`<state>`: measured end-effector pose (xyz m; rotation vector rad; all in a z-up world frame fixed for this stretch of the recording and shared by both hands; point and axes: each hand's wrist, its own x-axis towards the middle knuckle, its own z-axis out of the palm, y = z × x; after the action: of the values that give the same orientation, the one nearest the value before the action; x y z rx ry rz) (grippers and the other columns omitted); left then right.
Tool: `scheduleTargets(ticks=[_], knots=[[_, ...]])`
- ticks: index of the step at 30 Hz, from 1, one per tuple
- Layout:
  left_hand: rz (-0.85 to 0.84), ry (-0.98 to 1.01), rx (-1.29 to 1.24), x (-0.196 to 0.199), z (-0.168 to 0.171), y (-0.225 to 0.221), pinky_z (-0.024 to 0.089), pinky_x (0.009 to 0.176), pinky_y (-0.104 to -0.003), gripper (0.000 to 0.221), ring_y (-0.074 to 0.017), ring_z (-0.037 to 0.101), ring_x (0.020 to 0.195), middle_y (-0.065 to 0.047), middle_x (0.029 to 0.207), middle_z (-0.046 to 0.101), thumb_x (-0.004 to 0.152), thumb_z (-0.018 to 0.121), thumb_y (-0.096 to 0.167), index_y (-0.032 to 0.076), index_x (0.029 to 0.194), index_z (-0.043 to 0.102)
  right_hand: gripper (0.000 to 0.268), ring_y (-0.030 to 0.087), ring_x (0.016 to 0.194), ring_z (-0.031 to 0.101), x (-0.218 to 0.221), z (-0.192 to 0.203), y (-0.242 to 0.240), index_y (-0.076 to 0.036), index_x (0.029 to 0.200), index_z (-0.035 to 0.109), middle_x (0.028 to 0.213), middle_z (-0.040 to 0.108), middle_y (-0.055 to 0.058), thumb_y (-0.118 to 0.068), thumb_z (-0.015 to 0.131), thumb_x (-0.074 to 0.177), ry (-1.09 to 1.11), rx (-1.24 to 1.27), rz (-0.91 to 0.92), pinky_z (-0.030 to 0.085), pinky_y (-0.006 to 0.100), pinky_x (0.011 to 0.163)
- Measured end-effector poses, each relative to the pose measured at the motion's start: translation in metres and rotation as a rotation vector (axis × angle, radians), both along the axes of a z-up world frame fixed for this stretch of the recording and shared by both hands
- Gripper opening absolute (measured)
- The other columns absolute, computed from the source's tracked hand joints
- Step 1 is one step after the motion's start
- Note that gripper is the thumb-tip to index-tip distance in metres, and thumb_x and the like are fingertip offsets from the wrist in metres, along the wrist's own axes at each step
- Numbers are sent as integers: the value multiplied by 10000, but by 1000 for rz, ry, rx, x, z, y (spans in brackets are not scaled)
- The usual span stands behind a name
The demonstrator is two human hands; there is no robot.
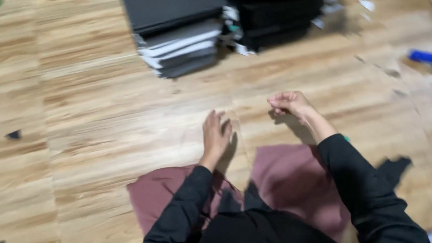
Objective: Folding and pressing the edges of large cardboard sheets to create structured panels or folders using a creasing tool.
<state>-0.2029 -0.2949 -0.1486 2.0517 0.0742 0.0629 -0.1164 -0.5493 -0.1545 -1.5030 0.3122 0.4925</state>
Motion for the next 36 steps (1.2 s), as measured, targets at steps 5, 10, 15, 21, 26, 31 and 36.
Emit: scheduleTargets(ticks=[5, 10, 15, 21, 26, 31, 36], knots=[[-320, 77, 162, -36, -46, -75, 292, 1031, -482, 447, -417, 310, 1246, -223, 1267, 386, 794, 604, 186, 64, 1206, 481, 175, 89, 459, 580, -56, -44, -84, -47, 870, 640, 734, 655, 88, -123, 727, 738, 92, 102, -306, 580, 293, 552], [-317, 184, 621, -46, -87, -110, 210, 988, -636, 669, -397, 199, 1314, -179, 1433, 208, 766, 594, 375, 144, 1348, 358, 272, 77, 501, 519, -74, -5, -89, -87, 1034, 586, 743, 589, 29, -227, 670, 816, -62, 244, -586, 576, 283, 594], [-215, 271, 766, -45, -69, -97, 8, 1007, -652, 817, -372, 10, 1355, -154, 1489, 34, 796, 463, 554, 147, 1430, 148, 358, 117, 435, 502, -50, -41, -76, -72, 919, 554, 574, 424, 3, -425, 509, 884, -80, 330, -580, 524, 250, 495], [51, 101, 859, -46, -86, -48, 55, 1013, -631, 680, -340, 124, 1356, -133, 1476, 168, 837, 365, 527, 197, 1417, 232, 485, 148, 439, 555, -35, -29, -64, -50, 790, 590, 542, 490, 48, -487, 410, 901, -54, 279, -438, 532, 275, 512], [78, 33, 861, -40, -94, -38, 32, 1045, -575, 696, -298, 107, 1365, -93, 1484, 163, 804, 365, 521, 212, 1414, 236, 385, 161, 490, 606, -30, -46, -66, -46, 909, 633, 609, 577, 82, -397, 474, 910, -22, 238, -354, 521, 254, 482], [56, 29, 858, -37, -90, -37, 42, 1047, -568, 702, -320, 118, 1360, -121, 1480, 161, 809, 372, 504, 187, 1418, 229, 331, 166, 657, 613, -23, -50, -83, -98, 1050, 578, 817, 625, 52, -362, 448, 899, 30, 441, -501, 529, 285, 599], [95, 55, 817, -33, -91, -43, 22, 1046, -569, 696, -329, 107, 1360, -131, 1482, 149, 804, 412, 449, 178, 1418, 228, 409, 181, 732, 593, -21, -45, -93, -121, 1068, 538, 871, 591, 44, -471, 449, 876, 58, 547, -583, 534, 300, 646]])
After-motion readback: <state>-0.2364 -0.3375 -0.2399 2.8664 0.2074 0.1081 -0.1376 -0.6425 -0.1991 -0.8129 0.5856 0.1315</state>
